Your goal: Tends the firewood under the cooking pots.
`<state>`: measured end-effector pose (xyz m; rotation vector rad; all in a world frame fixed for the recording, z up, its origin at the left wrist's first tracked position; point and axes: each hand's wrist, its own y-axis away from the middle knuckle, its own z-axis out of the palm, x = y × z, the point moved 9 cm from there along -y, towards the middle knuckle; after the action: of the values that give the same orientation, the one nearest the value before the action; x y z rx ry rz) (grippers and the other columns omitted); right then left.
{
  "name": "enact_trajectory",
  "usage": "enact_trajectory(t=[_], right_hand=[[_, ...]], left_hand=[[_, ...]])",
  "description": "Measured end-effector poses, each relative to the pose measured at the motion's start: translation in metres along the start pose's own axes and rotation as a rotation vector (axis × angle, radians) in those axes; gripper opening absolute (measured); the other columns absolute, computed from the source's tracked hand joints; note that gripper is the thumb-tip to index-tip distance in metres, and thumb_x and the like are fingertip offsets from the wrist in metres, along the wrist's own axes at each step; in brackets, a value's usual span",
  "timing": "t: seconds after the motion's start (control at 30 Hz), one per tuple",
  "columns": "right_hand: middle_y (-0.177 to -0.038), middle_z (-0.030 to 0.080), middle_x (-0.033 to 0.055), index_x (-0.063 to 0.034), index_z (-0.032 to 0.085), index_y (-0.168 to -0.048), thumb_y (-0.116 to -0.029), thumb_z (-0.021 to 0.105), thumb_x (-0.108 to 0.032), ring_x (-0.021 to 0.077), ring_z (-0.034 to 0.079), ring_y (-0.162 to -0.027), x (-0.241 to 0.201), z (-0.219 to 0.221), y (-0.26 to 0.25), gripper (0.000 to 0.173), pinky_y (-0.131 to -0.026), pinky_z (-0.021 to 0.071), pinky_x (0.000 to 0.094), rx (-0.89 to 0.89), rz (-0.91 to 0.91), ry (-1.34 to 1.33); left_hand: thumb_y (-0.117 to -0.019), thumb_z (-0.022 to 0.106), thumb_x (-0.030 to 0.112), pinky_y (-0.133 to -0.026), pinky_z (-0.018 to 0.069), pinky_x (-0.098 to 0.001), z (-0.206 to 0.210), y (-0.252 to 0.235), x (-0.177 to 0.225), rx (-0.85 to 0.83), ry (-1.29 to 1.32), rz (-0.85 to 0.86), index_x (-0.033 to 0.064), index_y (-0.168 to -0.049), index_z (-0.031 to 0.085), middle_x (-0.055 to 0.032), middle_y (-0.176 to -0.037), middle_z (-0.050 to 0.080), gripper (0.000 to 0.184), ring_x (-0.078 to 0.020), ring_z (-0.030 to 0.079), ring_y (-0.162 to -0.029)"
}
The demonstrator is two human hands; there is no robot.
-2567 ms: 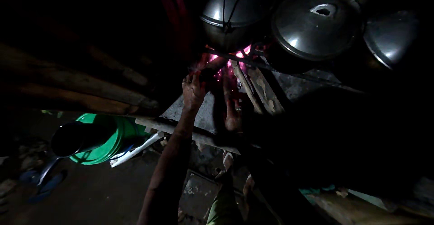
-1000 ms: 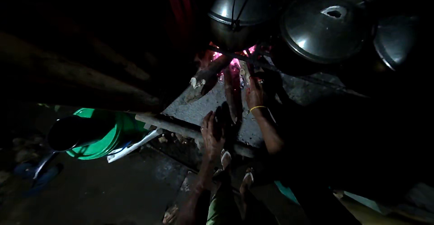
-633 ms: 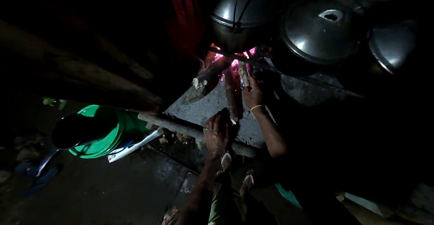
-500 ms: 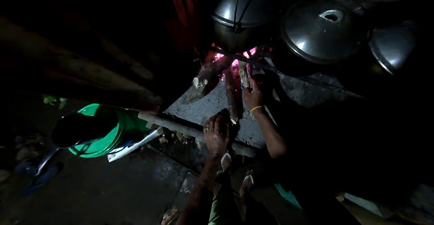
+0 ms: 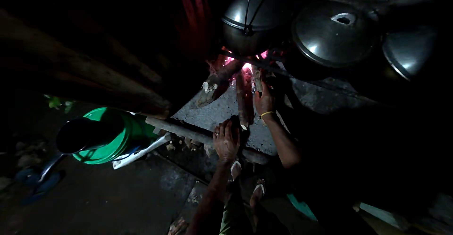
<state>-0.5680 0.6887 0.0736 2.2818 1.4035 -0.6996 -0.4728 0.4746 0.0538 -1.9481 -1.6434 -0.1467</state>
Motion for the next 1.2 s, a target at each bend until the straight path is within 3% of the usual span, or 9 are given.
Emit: enact_trajectory(t=[0.27,0.33,0.4,0.47,0.53,0.7,0.87,0.97,1.2], right_hand=[[-0.133,0.064,0.0255,-0.0124,0.041,-0.157,-0.1089,0.047,-0.025,0.0463,0.064,-0.118,0.001,0.008,-0.001,0.05,-0.098,0.0494,0.0649,-0.097,0.034,0.02],[-0.127,0.066,0.0269,-0.0111,0.041,-0.157,-0.1085,0.048,-0.024,0.0471,0.066,-0.112,0.0,0.007,0.0,0.051,-0.094,0.0515,0.0646,-0.088,0.018,0.052],[-0.131,0.063,0.0289,-0.0084,0.039,-0.157,-0.1063,0.053,-0.019,0.0483,0.063,-0.118,-0.002,0.007,0.001,0.054,-0.099,0.0495,0.0647,-0.123,0.008,0.065],[-0.127,0.064,0.0302,-0.0068,0.041,-0.155,-0.1039,0.057,-0.018,0.0489,0.064,-0.115,-0.004,0.005,0.002,0.054,-0.097,0.0511,0.0644,-0.131,0.011,0.098],[-0.124,0.065,0.0295,-0.006,0.042,-0.153,-0.1055,0.053,-0.018,0.0473,0.066,-0.113,-0.007,0.003,0.003,0.051,-0.094,0.0525,0.0632,-0.137,0.001,0.129],[-0.13,0.065,0.0265,-0.0014,0.044,-0.153,-0.1041,0.054,-0.013,0.0429,0.064,-0.12,-0.005,0.008,-0.006,0.051,-0.103,0.05,0.0571,-0.09,-0.071,0.156],[-0.129,0.063,0.0291,-0.0066,0.04,-0.156,-0.1048,0.055,-0.016,0.0465,0.066,-0.114,-0.002,0.0,-0.003,0.054,-0.096,0.0529,0.0613,-0.075,-0.085,0.106],[-0.129,0.064,0.0274,-0.0086,0.044,-0.153,-0.1048,0.055,-0.02,0.0453,0.067,-0.112,0.002,-0.002,-0.002,0.051,-0.093,0.0543,0.062,-0.073,-0.08,0.179],[-0.14,0.06,0.0237,-0.009,0.047,-0.153,-0.1056,0.054,-0.023,0.0427,0.062,-0.124,-0.001,-0.004,-0.002,0.05,-0.101,0.0497,0.0609,-0.069,-0.083,0.285]], left_hand=[[-0.0959,0.06,0.035,-0.104,0.0503,-0.0514,-0.001,-0.001,0.001,0.003,-0.011,-0.007,0.0088,-0.119,0.075,-0.0106,-0.124,0.073,0.038,-0.0312,0.069,-0.116],[-0.0959,0.06,0.035,-0.104,0.0504,-0.052,-0.001,-0.001,0.002,0.004,-0.014,-0.008,0.0095,-0.119,0.075,-0.0103,-0.124,0.073,0.038,-0.0311,0.069,-0.116],[-0.0961,0.061,0.035,-0.104,0.0505,-0.052,-0.002,-0.001,0.002,-0.006,-0.017,-0.01,0.011,-0.121,0.074,-0.0097,-0.124,0.073,0.037,-0.0309,0.069,-0.116],[-0.0954,0.062,0.034,-0.105,0.0503,-0.0523,-0.002,-0.001,0.002,-0.003,-0.012,-0.008,0.0101,-0.121,0.074,-0.0104,-0.124,0.073,0.037,-0.032,0.069,-0.116],[-0.0955,0.061,0.034,-0.105,0.05,-0.0527,-0.002,-0.001,0.002,0.005,-0.013,-0.008,0.009,-0.119,0.074,-0.0112,-0.123,0.073,0.037,-0.0326,0.069,-0.116],[-0.0954,0.062,0.034,-0.104,0.0499,-0.0544,0.0,-0.001,0.001,-0.006,-0.02,-0.011,0.0078,-0.119,0.074,-0.0124,-0.122,0.073,0.037,-0.0337,0.069,-0.115],[-0.0957,0.06,0.035,-0.105,0.0495,-0.0536,0.0,-0.001,0.002,0.007,-0.025,-0.013,0.0089,-0.117,0.075,-0.0113,-0.122,0.074,0.037,-0.0321,0.07,-0.115],[-0.0962,0.059,0.035,-0.105,0.0494,-0.0532,0.0,0.0,0.002,0.008,-0.032,-0.013,0.0096,-0.118,0.075,-0.0112,-0.122,0.073,0.037,-0.0316,0.069,-0.115],[-0.095,0.061,0.034,-0.105,0.0493,-0.0533,0.0,0.0,0.001,0.018,-0.035,-0.013,0.0097,-0.117,0.076,-0.0113,-0.122,0.074,0.036,-0.0324,0.07,-0.114]])
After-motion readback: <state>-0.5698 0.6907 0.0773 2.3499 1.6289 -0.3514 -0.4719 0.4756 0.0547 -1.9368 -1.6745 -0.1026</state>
